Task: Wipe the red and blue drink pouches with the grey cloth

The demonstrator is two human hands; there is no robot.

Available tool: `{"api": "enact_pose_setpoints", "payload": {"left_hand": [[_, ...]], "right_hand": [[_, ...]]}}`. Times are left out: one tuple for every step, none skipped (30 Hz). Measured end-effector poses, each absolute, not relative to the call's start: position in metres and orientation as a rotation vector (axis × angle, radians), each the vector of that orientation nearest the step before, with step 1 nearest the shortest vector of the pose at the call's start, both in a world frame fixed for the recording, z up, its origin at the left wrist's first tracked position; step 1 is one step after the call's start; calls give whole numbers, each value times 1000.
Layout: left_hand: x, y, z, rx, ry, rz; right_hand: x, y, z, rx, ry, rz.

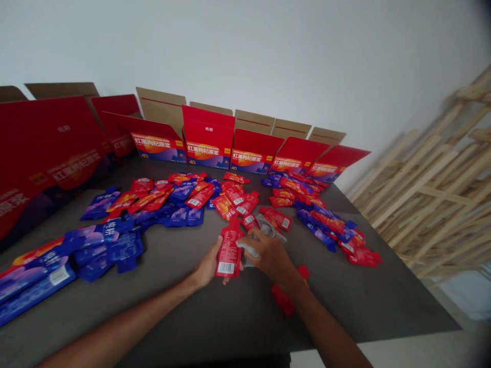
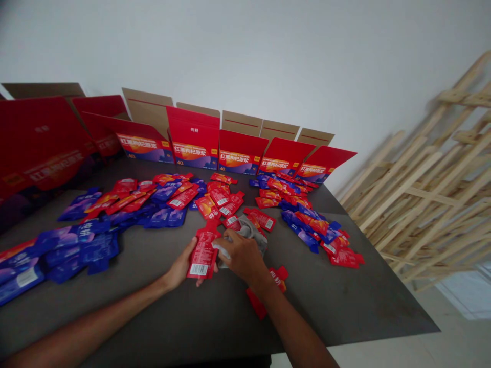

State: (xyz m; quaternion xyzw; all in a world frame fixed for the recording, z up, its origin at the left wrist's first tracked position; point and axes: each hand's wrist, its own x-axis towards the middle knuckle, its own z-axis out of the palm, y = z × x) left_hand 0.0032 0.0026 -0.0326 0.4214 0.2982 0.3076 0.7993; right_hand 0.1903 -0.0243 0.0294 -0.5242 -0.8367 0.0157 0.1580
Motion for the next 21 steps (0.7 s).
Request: {"api": "enact_pose_setpoints", "payload": {"left_hand": [[3,2,-32,902,623,646],[3,2,-31,899,606,636],[3,2,-30,895,593,629],[3,2,-30,893,587,628],[3,2,-30,890,587,633],[2,3,-31,885,593,640],[2,4,-31,877,603,649],[2,5,-32,865,617,664],[2,6,-34,850,632,687],[2,7,-35,834,647,715],[2,7,-37,820,661,744],[2,7,-39,809,674,771],[2,7,-41,801,683,791],[2,8,-43,796,688,797],[2,8,-45,790,690,798],[2,8,-45,782,689,801],[3,8,-45,770,687,813],[3,8,-44,753,683,829],[4,8,-42,732,671,852],[4,8,-38,708,650,877],[4,8,-33,687,621,899]], "right_hand": [[190,-24,29,-1530,-2361,27],[191,-24,29,-1554,-2334,11],[191,-24,29,-1569,-2317,-1],[191,-24,29,-1572,-2314,-8],[191,-24,29,-1559,-2329,-9],[191,-24,29,-1532,-2357,-2],[191,-25,29,-1495,-2394,13],[190,-26,29,-1450,-2439,35],[190,-26,29,-1405,-2486,60],[190,-27,30,-1366,-2529,84],[190,-27,31,-1338,-2567,104],[191,-28,32,-1318,-2601,120],[191,-28,33,-1300,-2629,132],[192,-28,34,-1281,-2649,140],[193,-28,35,-1261,-2664,142],[194,-28,35,-1241,-2670,137],[195,-28,35,-1228,-2665,126],[196,-28,35,-1225,-2644,110],[196,-28,35,-1232,-2604,90],[197,-27,34,-1242,-2544,72],[197,-27,34,-1254,-2464,58]]}}
